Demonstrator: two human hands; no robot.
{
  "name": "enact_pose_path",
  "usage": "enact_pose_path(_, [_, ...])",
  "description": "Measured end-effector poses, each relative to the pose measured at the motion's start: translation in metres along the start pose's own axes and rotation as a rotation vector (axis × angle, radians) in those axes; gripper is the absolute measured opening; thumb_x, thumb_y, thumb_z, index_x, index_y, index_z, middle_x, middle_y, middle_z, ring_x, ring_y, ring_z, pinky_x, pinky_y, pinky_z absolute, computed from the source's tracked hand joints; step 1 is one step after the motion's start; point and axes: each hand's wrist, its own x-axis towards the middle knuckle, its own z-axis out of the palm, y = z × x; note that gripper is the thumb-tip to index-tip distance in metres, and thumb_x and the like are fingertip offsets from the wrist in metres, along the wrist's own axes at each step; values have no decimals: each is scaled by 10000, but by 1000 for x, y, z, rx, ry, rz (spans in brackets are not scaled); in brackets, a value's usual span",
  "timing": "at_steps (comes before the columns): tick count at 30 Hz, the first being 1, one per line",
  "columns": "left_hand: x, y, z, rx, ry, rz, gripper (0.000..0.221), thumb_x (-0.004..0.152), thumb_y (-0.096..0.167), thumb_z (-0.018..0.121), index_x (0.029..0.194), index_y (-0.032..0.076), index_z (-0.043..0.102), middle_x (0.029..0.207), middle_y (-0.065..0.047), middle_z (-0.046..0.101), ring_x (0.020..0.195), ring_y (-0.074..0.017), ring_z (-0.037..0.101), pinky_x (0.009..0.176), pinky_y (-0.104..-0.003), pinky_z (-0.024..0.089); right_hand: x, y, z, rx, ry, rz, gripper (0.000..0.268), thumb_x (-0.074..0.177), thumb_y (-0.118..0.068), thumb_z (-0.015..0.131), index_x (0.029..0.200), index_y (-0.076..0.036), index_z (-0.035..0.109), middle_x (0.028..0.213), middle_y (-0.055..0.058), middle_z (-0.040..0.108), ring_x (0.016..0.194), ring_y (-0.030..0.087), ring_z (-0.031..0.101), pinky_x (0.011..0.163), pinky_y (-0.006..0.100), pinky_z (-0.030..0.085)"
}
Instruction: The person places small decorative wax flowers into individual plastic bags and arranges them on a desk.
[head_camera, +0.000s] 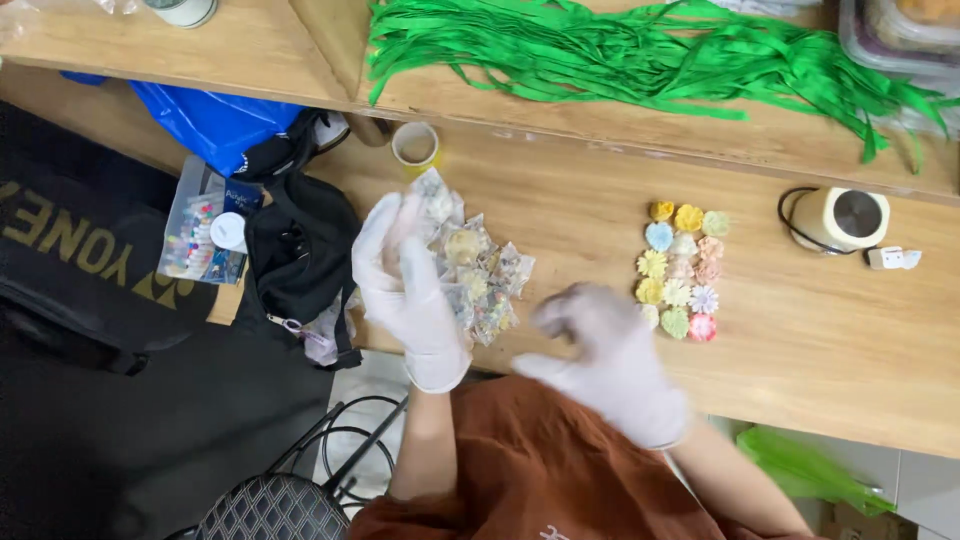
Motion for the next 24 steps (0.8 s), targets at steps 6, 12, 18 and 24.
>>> enact_pose_path(6, [-11, -47, -63, 202, 265, -101, 303, 1075, -6, 525, 1375, -42, 523, 1356, -149, 597, 1207, -214, 619, 1101, -362, 513, -37, -1, 128, 112, -260, 55, 313, 923, -330, 793, 841, -95, 603, 828, 103, 636, 729, 305, 665, 651, 410, 545])
enact_pose_path(12, [-10, -87, -107, 265, 217, -211, 303, 1057, 27, 587, 1351, -35, 551, 1358, -124, 598, 1208, -159, 594, 1085, -310, 477, -53, -12, 153, 91, -238, 16, 203, 954, -296, 682, 948, -96, 648, 797, 126, 639, 696, 351, 644, 602, 455, 514])
enact_pose_path(18, [-3, -168, -126, 1107, -500, -84, 614, 938, 182, 744, 1483, 42, 498, 1457, -195, 567, 1258, -352, 597, 1062, -423, 457, -58, 10, 163, 100, -340, 319, 100, 982, -210, 616, 988, -110, 623, 897, 144, 662, 778, 380, 664, 646, 481, 525])
enact_pose_path(24, [28, -310, -177, 1673, -826, -61, 961, 723, 87, 758, 1585, 34, 337, 1590, -257, 360, 1275, -391, 563, 1030, -433, 471, -79, 42, 133, 18, -270, 459, 166, 932, -280, 682, 1002, -129, 695, 928, 141, 728, 854, 386, 685, 694, 472, 552])
